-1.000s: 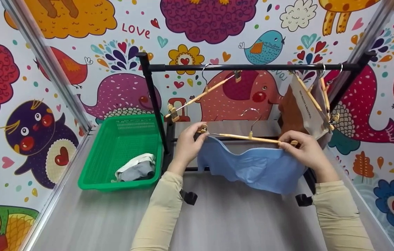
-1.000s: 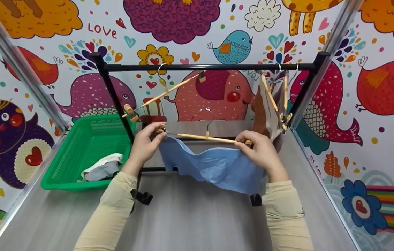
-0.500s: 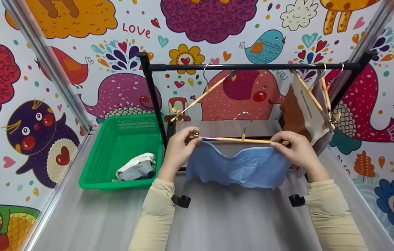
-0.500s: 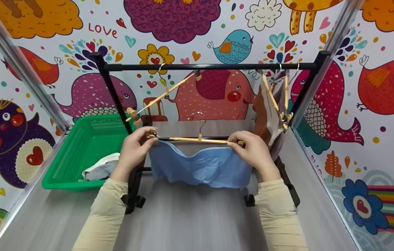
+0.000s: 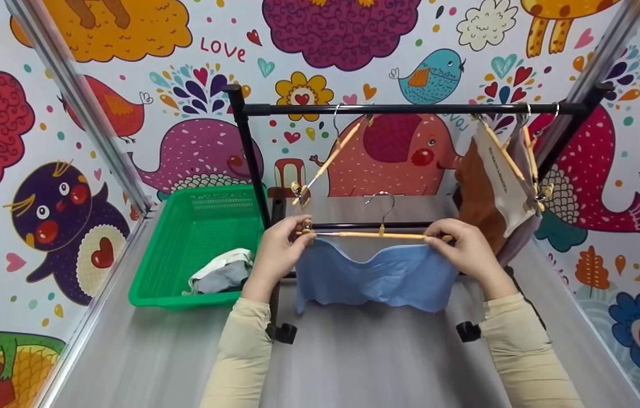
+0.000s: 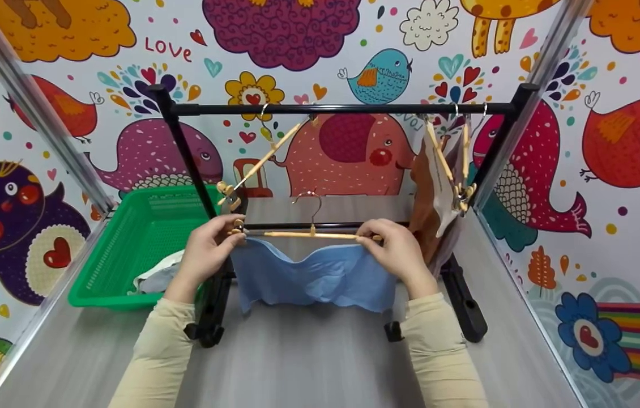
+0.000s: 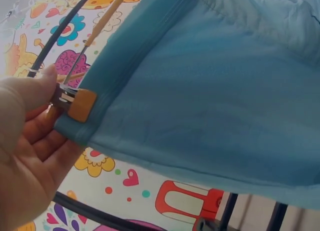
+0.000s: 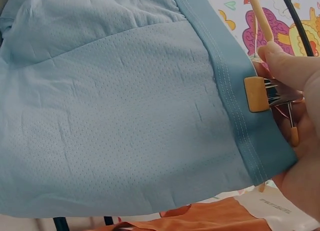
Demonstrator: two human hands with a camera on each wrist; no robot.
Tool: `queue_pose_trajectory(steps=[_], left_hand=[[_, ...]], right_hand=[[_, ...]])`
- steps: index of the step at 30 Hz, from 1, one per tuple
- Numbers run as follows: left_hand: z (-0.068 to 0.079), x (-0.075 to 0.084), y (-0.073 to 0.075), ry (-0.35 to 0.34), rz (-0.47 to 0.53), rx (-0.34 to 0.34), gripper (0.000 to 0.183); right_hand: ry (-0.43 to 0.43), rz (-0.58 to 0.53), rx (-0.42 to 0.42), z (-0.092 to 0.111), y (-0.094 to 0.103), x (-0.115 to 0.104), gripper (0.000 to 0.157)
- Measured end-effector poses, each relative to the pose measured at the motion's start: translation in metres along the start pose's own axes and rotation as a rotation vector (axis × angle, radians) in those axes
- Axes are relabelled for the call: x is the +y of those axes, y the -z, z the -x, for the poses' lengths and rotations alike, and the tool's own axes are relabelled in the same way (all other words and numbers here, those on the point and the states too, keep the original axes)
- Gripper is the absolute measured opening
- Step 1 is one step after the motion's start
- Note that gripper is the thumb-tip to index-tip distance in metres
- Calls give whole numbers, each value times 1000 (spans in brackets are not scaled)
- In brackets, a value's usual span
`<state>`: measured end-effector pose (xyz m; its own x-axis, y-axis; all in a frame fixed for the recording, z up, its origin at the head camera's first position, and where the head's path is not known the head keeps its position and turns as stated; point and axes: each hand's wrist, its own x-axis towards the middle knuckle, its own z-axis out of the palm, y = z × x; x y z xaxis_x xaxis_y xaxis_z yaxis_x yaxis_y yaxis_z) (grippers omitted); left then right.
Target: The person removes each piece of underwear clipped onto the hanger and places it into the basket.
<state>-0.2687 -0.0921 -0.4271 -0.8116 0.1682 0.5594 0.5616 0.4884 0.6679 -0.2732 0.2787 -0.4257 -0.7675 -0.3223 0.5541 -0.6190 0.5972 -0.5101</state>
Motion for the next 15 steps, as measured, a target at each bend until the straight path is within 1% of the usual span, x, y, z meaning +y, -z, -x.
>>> queue_pose_trajectory(steps=[3, 9, 15], left_hand=[[3, -4, 1, -2, 2, -17, 31], [10, -12, 1, 21, 18, -48, 29], [15, -17, 0, 61, 36, -67, 26]], right_hand=[[3, 2, -2, 2, -5, 0, 15], [1, 28, 0, 5, -16, 2, 14], [-39, 41, 9, 9, -27, 6, 13]])
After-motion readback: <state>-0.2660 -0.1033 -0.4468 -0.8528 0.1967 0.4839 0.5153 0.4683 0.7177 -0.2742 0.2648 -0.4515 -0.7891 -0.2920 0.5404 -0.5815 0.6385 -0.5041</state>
